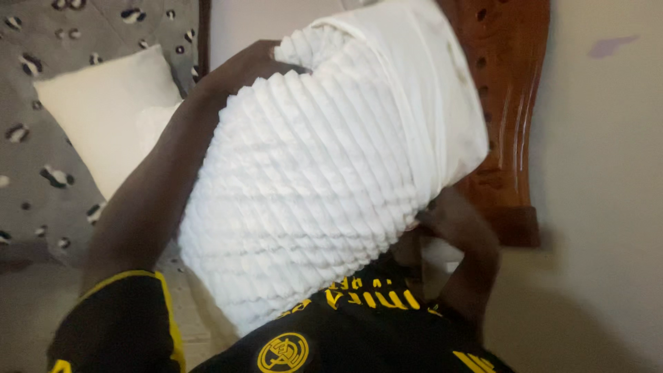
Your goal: The person inserts a pillow into a white pillowcase on a bed, repeatedly adjusting and smoothing the case to fit the pillow. They then place the finished pillow on the bed and briefly adjust the bedsheet.
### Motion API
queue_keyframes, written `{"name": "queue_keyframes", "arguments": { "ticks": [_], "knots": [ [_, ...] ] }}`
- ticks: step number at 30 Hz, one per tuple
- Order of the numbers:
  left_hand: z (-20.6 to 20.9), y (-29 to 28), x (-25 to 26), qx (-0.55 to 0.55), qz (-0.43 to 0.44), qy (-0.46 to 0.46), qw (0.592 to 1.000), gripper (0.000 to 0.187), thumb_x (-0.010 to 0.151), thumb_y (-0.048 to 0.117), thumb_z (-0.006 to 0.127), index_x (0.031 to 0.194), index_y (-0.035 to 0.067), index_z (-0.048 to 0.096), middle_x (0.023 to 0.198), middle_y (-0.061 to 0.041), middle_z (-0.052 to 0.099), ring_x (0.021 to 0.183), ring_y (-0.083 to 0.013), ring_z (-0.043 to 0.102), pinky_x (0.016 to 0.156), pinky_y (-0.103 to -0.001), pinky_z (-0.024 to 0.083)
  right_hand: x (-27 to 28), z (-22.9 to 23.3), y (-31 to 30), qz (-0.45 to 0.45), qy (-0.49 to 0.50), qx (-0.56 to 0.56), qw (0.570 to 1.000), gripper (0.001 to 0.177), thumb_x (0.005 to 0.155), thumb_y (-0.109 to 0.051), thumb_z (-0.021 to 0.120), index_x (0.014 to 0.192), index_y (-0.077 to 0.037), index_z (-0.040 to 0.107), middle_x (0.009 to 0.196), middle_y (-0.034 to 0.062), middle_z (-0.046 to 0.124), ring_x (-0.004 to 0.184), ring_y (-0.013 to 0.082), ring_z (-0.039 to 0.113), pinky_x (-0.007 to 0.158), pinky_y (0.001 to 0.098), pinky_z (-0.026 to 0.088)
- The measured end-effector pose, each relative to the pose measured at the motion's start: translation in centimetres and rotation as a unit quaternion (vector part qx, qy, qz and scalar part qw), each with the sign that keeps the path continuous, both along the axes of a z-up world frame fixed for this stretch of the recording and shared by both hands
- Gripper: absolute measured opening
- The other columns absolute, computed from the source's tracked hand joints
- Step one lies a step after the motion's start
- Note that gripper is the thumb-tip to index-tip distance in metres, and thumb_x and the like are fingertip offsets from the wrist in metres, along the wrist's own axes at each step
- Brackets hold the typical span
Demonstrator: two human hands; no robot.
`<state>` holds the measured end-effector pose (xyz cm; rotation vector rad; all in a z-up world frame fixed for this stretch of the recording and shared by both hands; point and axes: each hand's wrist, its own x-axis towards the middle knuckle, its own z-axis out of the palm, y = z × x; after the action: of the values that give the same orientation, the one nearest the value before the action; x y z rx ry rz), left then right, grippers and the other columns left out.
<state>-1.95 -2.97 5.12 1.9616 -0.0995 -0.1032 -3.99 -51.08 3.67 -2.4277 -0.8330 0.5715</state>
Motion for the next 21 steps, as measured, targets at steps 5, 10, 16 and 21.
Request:
{"name": "queue_keyframes", "arguments": {
  "ticks": [5, 10, 16, 21],
  "knots": [
    [4.9, -3.0, -0.8, 0.027, 0.026, -0.059, 0.998, 0.044, 0.092, 0.026, 0.077, 0.127, 0.001, 0.069, 0.114, -0.009, 0.077, 0.1, -0.0206, 0.075, 0.094, -0.036, 0.056, -1.8, 8.2, 2.4, -0.159, -0.046, -0.108, 0.98, 0.05, 0.086, -0.032, 0.073, 0.121, 0.001, 0.063, 0.124, 0.0213, 0.064, 0.103, 0.0333, 0.071, 0.09, 0.0451, 0.058],
    [5.4, -3.9, 0.4, 0.061, 0.041, -0.082, 0.994, 0.05, 0.083, 0.025, 0.083, 0.125, 0.002, 0.069, 0.103, -0.012, 0.078, 0.091, -0.0231, 0.075, 0.084, -0.038, 0.058, 2.8, 8.0, 8.5, -0.135, -0.187, 0.268, 0.935, 0.053, 0.109, -0.036, 0.067, 0.148, -0.003, 0.054, 0.145, 0.0221, 0.057, 0.126, 0.0316, 0.065, 0.102, 0.0461, 0.06],
    [4.2, -7.1, 1.0, 0.248, 0.068, -0.163, 0.952, 0.047, 0.08, 0.03, 0.087, 0.113, 0.001, 0.07, 0.099, -0.022, 0.076, 0.091, -0.0373, 0.073, 0.082, -0.05, 0.056, 11.4, 2.1, 18.5, -0.122, -0.352, 0.205, 0.905, 0.023, 0.113, -0.029, 0.063, 0.116, -0.006, 0.061, 0.1, 0.014, 0.068, 0.094, 0.0299, 0.067, 0.081, 0.0479, 0.054],
    [2.9, -11.8, -1.1, 0.356, 0.139, -0.093, 0.919, 0.047, 0.084, 0.026, 0.078, 0.116, -0.001, 0.059, 0.092, -0.026, 0.072, 0.086, -0.0447, 0.07, 0.073, -0.056, 0.054, 7.6, -1.6, 20.1, -0.12, -0.083, 0.232, 0.962, 0.026, 0.109, -0.029, 0.04, 0.114, -0.007, 0.054, 0.087, 0.0141, 0.065, 0.074, 0.0285, 0.064, 0.066, 0.0457, 0.056]
  ]
}}
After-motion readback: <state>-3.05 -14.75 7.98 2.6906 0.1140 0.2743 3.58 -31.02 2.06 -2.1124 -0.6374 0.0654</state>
